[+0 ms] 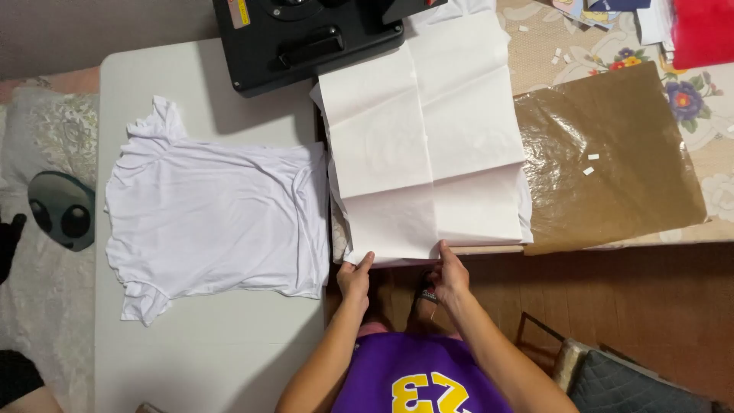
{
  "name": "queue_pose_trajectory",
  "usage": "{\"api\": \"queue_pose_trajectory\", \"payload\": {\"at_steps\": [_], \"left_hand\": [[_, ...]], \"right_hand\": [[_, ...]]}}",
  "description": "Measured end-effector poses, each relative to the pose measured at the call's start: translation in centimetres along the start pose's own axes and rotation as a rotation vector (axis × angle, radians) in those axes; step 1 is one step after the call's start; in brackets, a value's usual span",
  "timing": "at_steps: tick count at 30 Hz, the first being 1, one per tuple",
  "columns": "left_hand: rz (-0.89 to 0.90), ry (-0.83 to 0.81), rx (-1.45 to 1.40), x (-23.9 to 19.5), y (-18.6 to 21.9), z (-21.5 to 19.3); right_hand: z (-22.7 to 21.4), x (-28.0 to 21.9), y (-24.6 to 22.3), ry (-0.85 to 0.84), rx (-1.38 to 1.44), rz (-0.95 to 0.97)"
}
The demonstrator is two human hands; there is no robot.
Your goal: The person places a white t-shirt on a table, smooths a white sheet over it, and secures the sheet with small pieces of tape. They then place a brown sheet on top and operate a heat press machine to press the layers together.
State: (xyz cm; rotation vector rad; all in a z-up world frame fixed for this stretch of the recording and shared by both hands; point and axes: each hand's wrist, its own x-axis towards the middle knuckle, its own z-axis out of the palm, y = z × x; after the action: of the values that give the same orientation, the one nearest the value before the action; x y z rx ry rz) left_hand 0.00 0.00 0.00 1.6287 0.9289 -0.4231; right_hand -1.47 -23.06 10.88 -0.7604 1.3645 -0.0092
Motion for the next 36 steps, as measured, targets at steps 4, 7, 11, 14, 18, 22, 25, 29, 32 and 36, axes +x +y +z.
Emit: {"api": "queue_pose_trajectory", "payload": {"at_steps": [4,7,11,14,18,22,25,29,32,36], "left_hand": [[0.003,0.002,0.006,-1.7,1.6,-0.6],[0.007,0.011,0.012,-4.1,3.9,-0.9],[0.008,0.011,0.003,-4.9,4.7,-1.2],[0.007,0.002,-0.017,-5.2,5.0,-1.3],[0.002,-0.011,-0.020,-5.7,5.5,-1.3],[-0.006,-0.003,-0.013,-5.6,5.4,-1.4],[-0.004,0.003,-0.047,-5.6,5.7,-1.2],[0.005,-0.002,-0.091,-4.7,5.2,-1.3],[-0.001,-0.017,-0.141,-5.4,5.8,-1.3],[-0.040,-0.056,-0.228,-7.5,6.7,-2.0]], "right_hand": [[0.7,-0.3,-0.3,0.031,-0.024,0.003],[1.3,-0.6,-0.2,0.073,-0.002,-0.015],[1.5,0.1,0.3,0.147,0.047,-0.054],[1.0,2.0,0.9,0.130,0.078,-0.090],[0.8,1.7,0.5,0.111,0.091,-0.114],[1.7,-1.0,-1.3,0.113,0.084,-0.117],[2.2,-0.1,-1.9,0.155,0.052,-0.108],[0.7,4.1,-0.5,0.234,0.063,-0.118],[0.0,1.7,-1.4,0.240,0.090,-0.099],[-1.2,-0.7,-1.6,0.156,0.065,-0.049]]}}
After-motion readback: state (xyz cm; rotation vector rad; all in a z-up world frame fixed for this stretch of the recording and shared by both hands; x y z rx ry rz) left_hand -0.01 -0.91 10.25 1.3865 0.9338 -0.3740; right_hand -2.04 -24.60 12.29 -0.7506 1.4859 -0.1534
